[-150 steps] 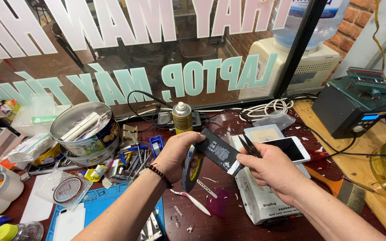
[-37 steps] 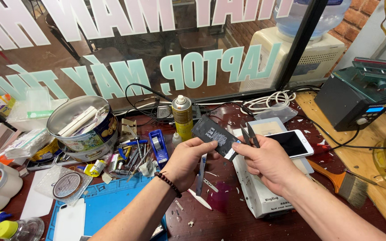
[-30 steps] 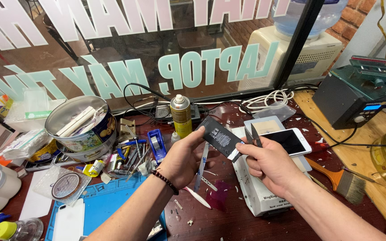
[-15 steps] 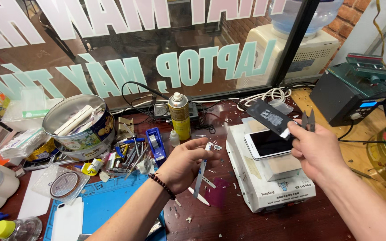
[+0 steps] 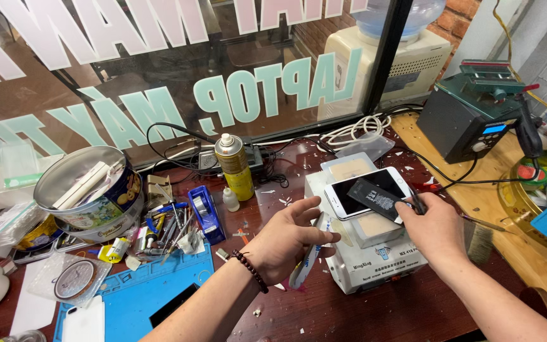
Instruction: The person reassembles a white smartphone by connecting internal ribbon cables, aligning and closing the display assembly, and then preparing a new battery by applying and trimming adhesive tape. The phone is placed on a workbench with various tools and parts nearby.
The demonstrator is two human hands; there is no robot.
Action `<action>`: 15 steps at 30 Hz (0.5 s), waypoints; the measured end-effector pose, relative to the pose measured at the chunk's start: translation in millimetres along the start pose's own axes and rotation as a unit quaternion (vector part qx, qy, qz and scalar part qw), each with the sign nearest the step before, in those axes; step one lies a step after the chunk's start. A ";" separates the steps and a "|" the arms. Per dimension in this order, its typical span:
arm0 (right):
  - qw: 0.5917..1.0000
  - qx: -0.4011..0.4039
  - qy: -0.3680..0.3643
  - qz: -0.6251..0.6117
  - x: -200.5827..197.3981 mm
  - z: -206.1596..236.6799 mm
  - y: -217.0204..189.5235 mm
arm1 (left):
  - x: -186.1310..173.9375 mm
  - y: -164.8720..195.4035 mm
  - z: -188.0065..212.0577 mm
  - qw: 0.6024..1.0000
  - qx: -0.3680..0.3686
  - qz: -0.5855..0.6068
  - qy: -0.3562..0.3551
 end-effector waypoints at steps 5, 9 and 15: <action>0.996 -0.029 0.003 0.090 -7.3 -1.0 -18.5 | 16.5 -1.1 -2.4 1.000 0.009 0.013 -0.021; 0.999 -0.020 -0.030 0.038 -13.8 6.0 -31.9 | 16.2 -3.5 -4.0 1.000 0.010 -0.005 -0.004; 0.944 0.026 -0.266 -0.193 22.5 35.5 -72.4 | 21.9 -7.2 -11.3 0.999 0.026 -0.044 0.000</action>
Point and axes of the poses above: each hand's wrist, its own z-axis away from the middle knuckle, its own x-axis out of the palm, y = z × x, the point moved 7 cm from there along -z, towards the middle knuckle, and after that the axes turned 7 degrees about -x, right-handed, at the moved point
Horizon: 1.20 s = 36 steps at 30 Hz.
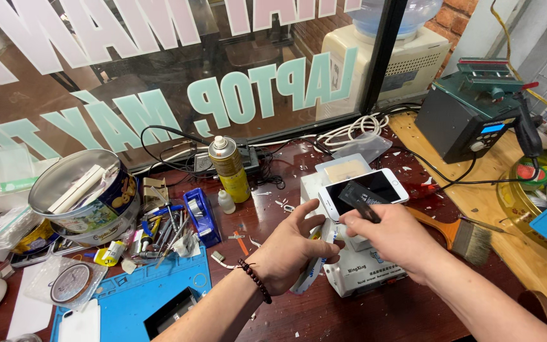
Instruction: The person reassembles a white smartphone by connecting internal ribbon cables, aligning and closing the display assembly, and then preparing a new battery by applying and trimming adhesive tape. The phone is placed on a workbench with various tools and parts nearby.
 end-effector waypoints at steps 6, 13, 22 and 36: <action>0.993 0.082 -0.047 -0.073 11.8 4.1 -5.5 | -1.1 -3.4 -2.4 1.000 -0.007 -0.015 0.013; 0.978 0.129 -0.079 -0.141 17.6 -2.9 13.0 | -0.1 -7.4 -6.6 1.000 -0.021 -0.007 0.021; 0.998 0.054 0.011 -0.002 -3.7 -25.6 14.7 | -8.7 -12.2 -14.6 0.991 -0.084 -0.053 0.085; 0.967 -0.058 0.121 0.217 -38.2 -93.1 -13.4 | -8.4 5.8 -59.9 0.965 -0.228 -0.104 0.076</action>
Point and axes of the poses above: each hand's wrist, its own z-axis away from the middle knuckle, its own x-axis out of the palm, y = z × x, the point moved 7 cm from there along -z, towards the middle knuckle, and after that the axes turned 7 degrees about -x, right-handed, at the moved point
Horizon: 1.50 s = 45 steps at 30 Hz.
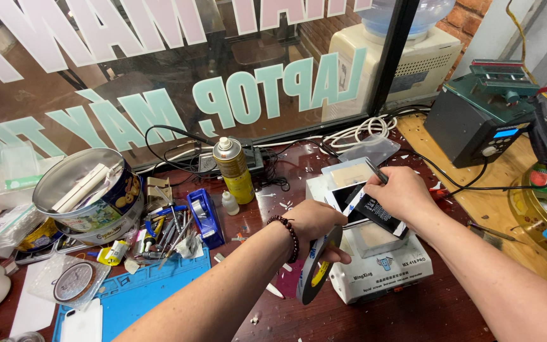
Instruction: The person reassembles a white smartphone by connecting internal ribbon cables, aligning and closing the display assembly, and then preparing a new battery by applying and trimming adhesive tape. The phone is placed on a workbench with various tools and parts nearby.
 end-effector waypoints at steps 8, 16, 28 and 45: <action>0.997 -0.012 -0.007 0.082 4.9 -16.7 -2.2 | -6.1 6.8 -13.3 1.000 -0.016 -0.017 0.021; 0.995 0.008 -0.025 0.101 9.3 -20.2 -1.5 | -4.3 11.1 -2.5 0.998 -0.019 -0.055 0.019; 0.993 -0.043 -0.001 0.113 1.2 -19.7 -8.7 | 0.3 9.6 -6.5 0.999 -0.010 -0.043 0.016; 0.979 -0.141 0.014 0.149 -12.2 31.1 -27.1 | -4.0 7.5 -21.8 1.000 -0.020 -0.005 -0.012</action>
Point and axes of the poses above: each hand's wrist, its own z-axis away from the middle knuckle, its own x-axis out of the palm, y = z × x, the point moved 7 cm from there along -z, towards the middle knuckle, and after that the axes turned 7 degrees about -x, right-handed, at the moved point
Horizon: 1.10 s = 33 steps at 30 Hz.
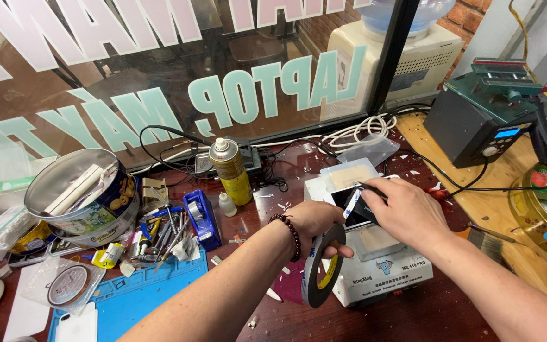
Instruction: The person reassembles a white smartphone by connecting internal ribbon cables, aligning and closing the display assembly, and then preparing a new battery by applying and trimming adhesive tape. The phone is placed on a workbench with various tools and parts nearby.
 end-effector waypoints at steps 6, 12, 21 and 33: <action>0.999 -0.039 0.009 -0.001 -0.8 31.5 -0.5 | -2.0 -1.5 -3.7 1.000 -0.003 0.013 -0.001; 0.999 -0.044 -0.008 0.028 5.8 37.7 -4.1 | -1.1 -0.1 -5.1 0.999 -0.006 0.044 -0.007; 0.997 -0.064 -0.013 0.032 9.9 35.8 -9.1 | -3.4 -0.9 -9.4 0.999 0.001 0.054 -0.004; 0.995 -0.076 -0.041 0.053 16.2 29.2 -14.2 | -2.9 0.9 -1.0 0.999 -0.019 0.048 0.002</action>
Point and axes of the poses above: each hand's wrist, its own z-axis away from the middle knuckle, its own x-axis out of the palm, y = z × x, the point moved 7 cm from there along -z, towards the middle knuckle, and after that the axes turned 7 degrees about -x, right-handed, at the moved point
